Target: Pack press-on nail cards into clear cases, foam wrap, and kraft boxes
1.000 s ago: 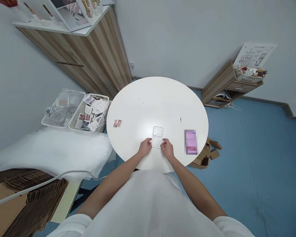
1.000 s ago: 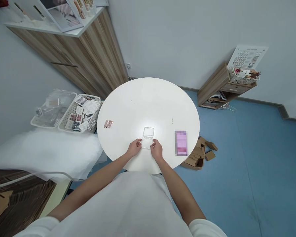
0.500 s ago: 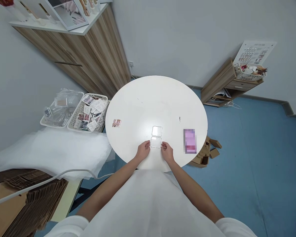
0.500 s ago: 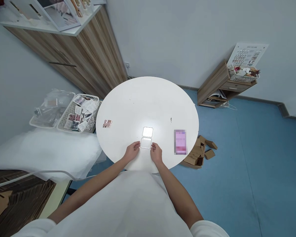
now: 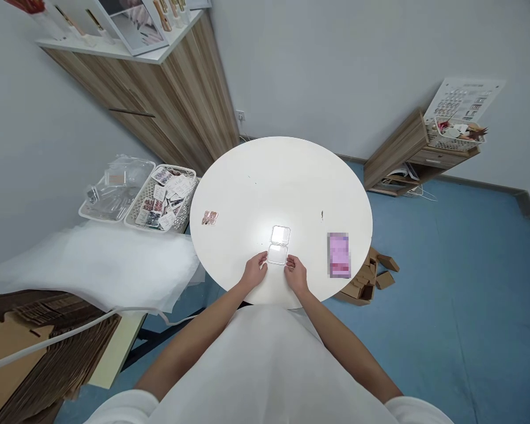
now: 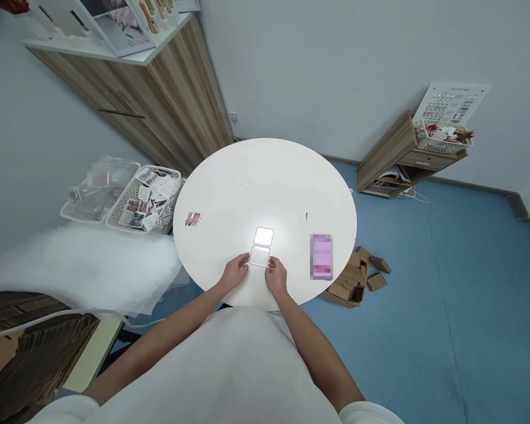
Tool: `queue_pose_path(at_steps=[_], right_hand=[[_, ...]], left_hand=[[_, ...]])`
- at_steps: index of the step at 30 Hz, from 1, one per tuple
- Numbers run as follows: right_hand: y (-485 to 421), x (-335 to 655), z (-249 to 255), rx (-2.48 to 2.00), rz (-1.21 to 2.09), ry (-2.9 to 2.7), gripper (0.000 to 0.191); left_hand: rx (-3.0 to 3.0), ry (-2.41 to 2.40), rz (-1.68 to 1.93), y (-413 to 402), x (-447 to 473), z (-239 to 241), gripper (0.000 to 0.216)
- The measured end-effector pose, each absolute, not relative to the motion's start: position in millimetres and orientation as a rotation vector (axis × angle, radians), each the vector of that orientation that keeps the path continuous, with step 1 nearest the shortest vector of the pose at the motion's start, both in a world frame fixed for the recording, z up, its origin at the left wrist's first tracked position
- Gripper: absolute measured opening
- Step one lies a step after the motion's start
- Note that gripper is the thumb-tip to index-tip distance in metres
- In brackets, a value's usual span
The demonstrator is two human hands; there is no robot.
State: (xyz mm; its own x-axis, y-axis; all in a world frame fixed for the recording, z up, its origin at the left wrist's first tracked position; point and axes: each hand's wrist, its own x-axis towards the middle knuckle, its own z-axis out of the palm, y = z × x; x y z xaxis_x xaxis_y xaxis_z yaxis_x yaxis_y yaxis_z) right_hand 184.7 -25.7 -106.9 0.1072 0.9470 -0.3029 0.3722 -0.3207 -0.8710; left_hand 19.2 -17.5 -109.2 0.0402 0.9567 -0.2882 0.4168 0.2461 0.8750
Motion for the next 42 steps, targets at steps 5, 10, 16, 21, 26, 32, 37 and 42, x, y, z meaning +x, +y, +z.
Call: queue_pose_path(at_steps=[5,10,16,21,26,32,37,42], right_hand=[[-30,188,-104,-1.796,0.932,-1.493,0.043],[-9,163,-90,-1.663,0.709,-1.814,0.037],[37,85,-78,-1.533,0.912,-2.153,0.040],[76,21,-86,-1.656,1.016,-2.228,0.049],[107,-26,-96,-1.780,0.978,-2.272,0.053],[127,-57,-101,-1.871,0.899,-2.281,0.058],[132,-67,-105,-1.929,0.868,-2.314,0.059],[135,-70,-109,-1.973,0.905,-2.248,0.059]], left_hand=[[1.409,1.654,0.691,-22,5,-107,0.035],[1.643,1.795,0.631,-13,-52,-99,0.029],[1.759,2.006,0.608,30,-150,-86,0.035],[1.771,1.967,0.448,75,-213,-88,0.059],[1.744,1.747,0.211,109,-245,-94,0.077],[1.750,1.672,0.129,125,-247,-98,0.076],[1.754,1.595,0.126,131,-248,-98,0.073],[1.730,1.552,0.171,136,-249,-100,0.063]])
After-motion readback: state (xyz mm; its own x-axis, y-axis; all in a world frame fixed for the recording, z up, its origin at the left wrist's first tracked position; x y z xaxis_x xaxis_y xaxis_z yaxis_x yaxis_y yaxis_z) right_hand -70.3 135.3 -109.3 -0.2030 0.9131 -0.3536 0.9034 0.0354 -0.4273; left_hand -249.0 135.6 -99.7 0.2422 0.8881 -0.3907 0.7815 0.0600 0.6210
